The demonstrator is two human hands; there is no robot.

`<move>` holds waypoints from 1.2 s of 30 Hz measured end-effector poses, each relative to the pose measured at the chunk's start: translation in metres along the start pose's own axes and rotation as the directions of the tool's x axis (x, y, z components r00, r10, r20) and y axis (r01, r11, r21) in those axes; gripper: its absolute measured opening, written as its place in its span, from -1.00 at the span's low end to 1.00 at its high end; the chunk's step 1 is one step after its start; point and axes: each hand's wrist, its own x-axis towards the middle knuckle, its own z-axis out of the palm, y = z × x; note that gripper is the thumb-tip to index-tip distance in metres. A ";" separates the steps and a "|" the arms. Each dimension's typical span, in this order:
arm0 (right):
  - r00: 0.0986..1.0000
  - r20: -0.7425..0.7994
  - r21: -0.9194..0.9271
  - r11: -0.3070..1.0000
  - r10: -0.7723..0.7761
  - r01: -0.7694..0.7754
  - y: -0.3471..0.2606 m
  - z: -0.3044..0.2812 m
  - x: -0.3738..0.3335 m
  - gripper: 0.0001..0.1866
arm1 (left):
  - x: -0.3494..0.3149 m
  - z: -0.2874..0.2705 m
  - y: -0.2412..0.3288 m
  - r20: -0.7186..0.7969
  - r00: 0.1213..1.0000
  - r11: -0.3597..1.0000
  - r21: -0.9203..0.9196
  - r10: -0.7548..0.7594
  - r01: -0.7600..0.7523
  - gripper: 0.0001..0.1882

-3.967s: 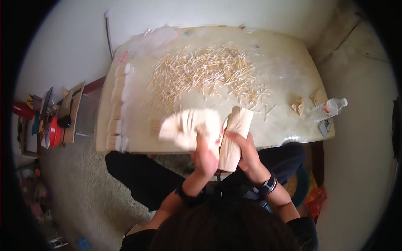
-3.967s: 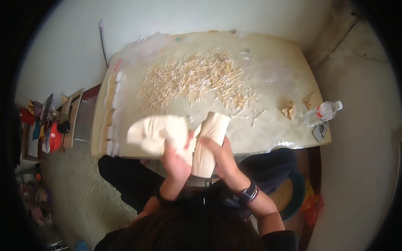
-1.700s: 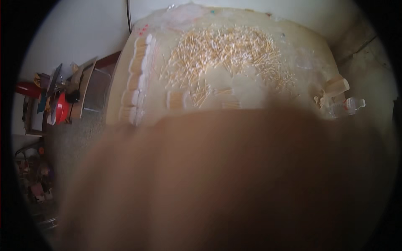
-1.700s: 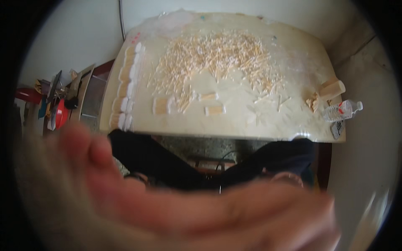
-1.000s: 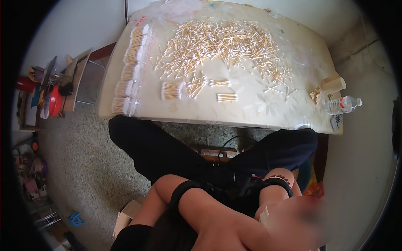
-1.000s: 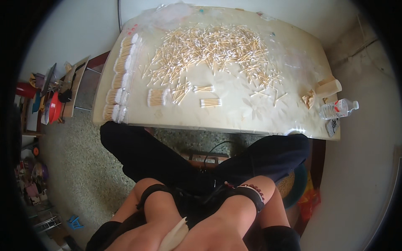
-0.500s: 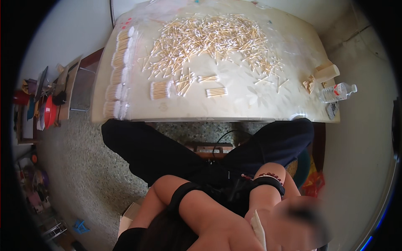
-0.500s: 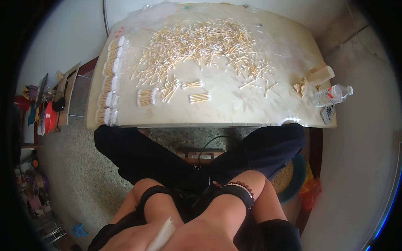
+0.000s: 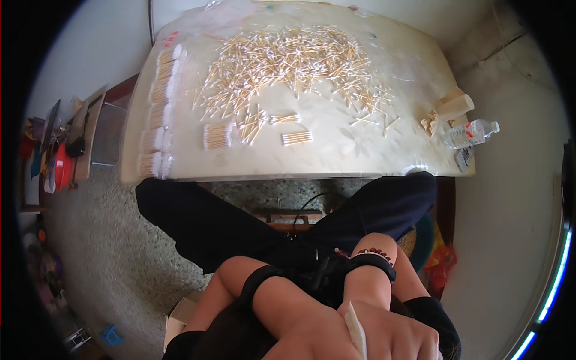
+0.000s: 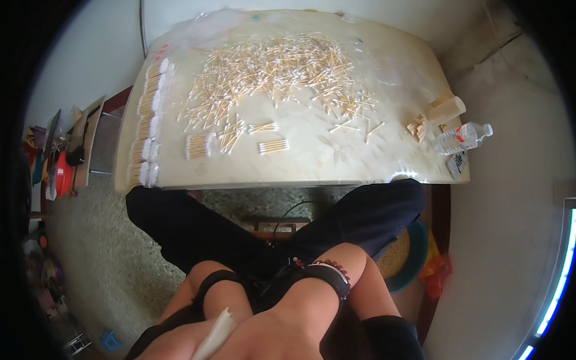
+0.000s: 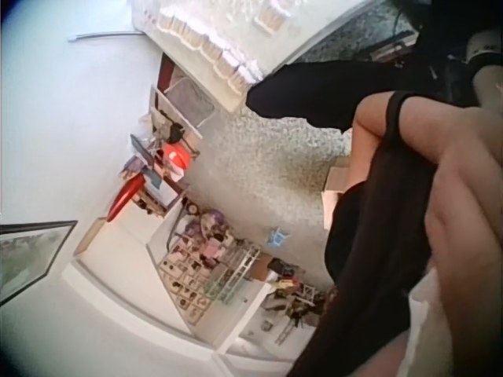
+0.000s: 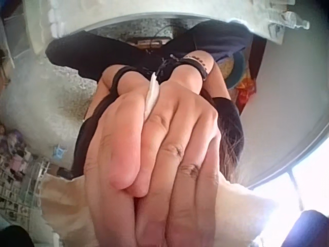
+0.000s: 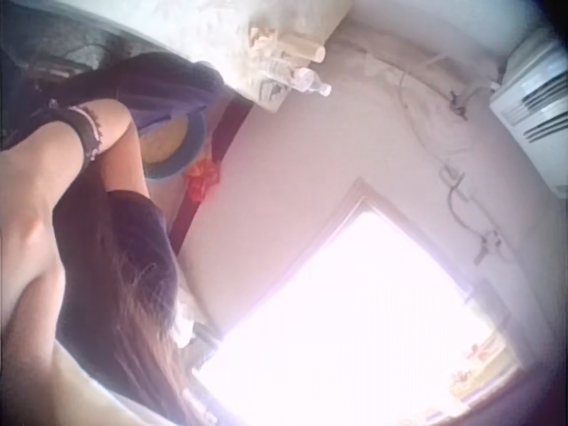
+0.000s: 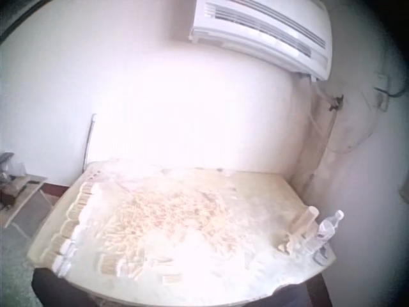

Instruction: The recorder is organizing cotton swabs into bundles and placing them into small plastic bags.

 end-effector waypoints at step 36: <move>0.106 -0.705 -0.557 0.455 -0.701 -0.695 0.049 0.103 0.086 -0.84 | 0.059 -0.041 0.011 0.022 0.880 0.834 -0.331 0.474 -0.441 -0.85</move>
